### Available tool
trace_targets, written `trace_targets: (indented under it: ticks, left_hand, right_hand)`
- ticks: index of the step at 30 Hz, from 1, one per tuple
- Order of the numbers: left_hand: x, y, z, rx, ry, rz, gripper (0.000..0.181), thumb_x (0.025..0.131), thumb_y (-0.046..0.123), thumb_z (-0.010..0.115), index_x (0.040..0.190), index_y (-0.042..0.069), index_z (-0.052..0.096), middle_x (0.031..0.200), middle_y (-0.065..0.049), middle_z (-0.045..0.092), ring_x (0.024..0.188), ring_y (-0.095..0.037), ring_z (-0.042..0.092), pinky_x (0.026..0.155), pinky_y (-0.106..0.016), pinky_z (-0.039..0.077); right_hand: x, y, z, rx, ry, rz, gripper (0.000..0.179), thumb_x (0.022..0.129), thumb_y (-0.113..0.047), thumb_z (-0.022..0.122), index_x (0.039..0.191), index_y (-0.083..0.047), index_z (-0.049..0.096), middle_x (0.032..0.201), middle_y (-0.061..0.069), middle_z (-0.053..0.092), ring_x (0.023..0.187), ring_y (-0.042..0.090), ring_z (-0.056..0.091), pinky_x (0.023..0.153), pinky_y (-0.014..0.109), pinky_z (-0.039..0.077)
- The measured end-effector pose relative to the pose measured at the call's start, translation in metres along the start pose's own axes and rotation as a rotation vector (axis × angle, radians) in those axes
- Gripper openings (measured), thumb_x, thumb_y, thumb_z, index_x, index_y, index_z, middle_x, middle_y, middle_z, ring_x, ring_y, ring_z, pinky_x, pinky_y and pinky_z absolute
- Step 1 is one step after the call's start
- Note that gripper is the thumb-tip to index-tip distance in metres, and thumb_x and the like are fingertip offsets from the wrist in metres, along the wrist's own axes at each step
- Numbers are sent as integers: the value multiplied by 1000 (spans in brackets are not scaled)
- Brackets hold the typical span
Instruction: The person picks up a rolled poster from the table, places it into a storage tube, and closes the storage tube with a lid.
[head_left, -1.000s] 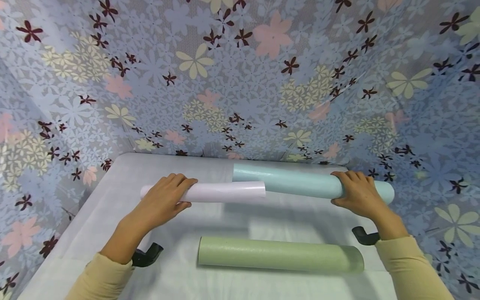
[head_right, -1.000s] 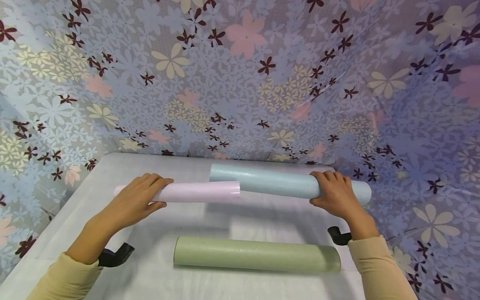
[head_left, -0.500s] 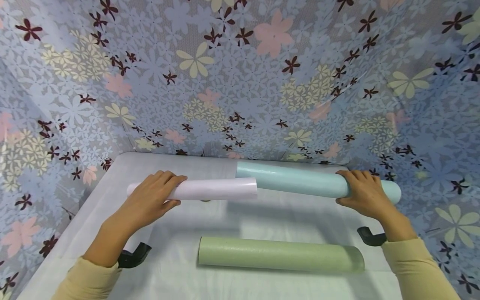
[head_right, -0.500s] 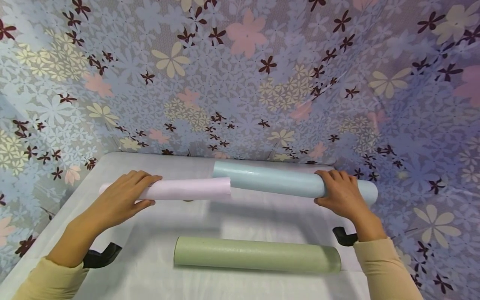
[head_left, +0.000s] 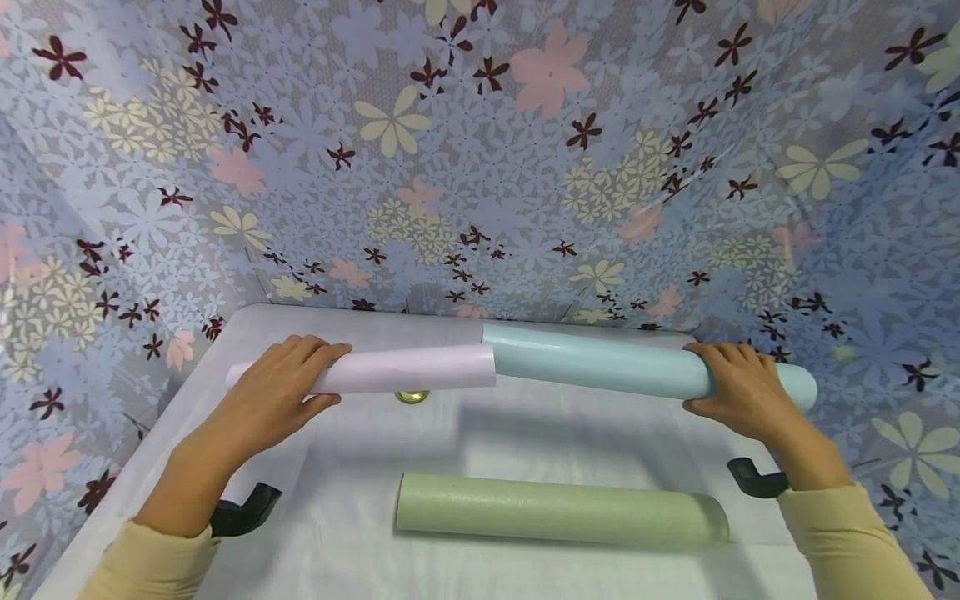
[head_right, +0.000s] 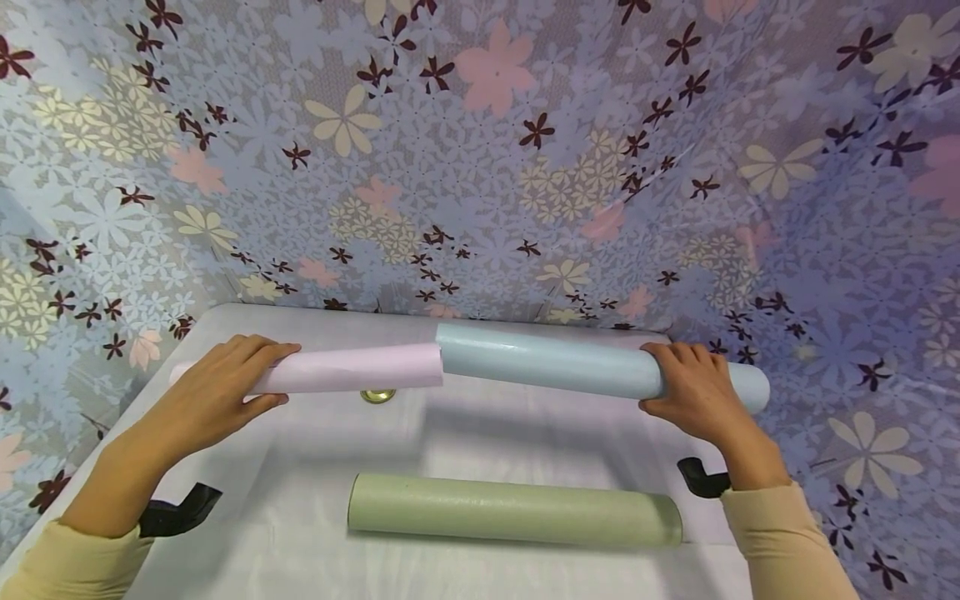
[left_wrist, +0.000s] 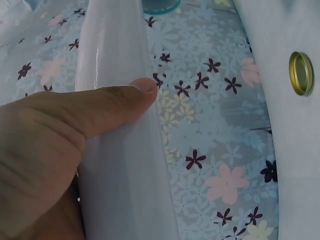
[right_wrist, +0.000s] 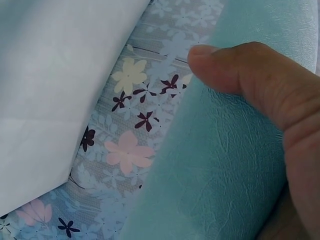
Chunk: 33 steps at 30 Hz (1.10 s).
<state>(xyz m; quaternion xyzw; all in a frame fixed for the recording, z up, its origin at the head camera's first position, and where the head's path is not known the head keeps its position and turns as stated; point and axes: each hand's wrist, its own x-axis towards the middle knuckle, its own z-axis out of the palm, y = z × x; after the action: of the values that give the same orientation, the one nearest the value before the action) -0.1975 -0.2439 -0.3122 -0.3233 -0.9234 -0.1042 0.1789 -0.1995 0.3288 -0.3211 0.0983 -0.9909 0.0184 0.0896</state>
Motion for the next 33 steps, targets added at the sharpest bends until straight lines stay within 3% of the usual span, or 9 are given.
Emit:
trace_targets:
  ticks: [12,22,33]
  left_hand:
    - [-7,-10,-3,8,51,0,62,68,17,83,123,8,55,105,-9,60,94,-28,57,77,-43,46]
    - [-9,-16,-5,10,13,-45,61,71,18,82,125,8,55,107,-10,60,96,-29,56,79,-47,46]
    - [-10,-21,-3,13,20,-51,60,71,17,82,124,8,55,107,-10,60,96,-30,56,78,-48,46]
  right_hand:
    - [-7,4,-5,-1,30,-26,84,62,-27,85,133,-10,44,118,25,52,105,47,43,80,59,29]
    - [-12,7,-8,-3,45,-48,84,62,-26,85,133,-10,43,118,24,52,106,47,42,80,59,28]
    - [-18,6,-14,-7,58,-60,85,60,-25,86,132,-10,44,118,24,52,104,47,43,80,58,28]
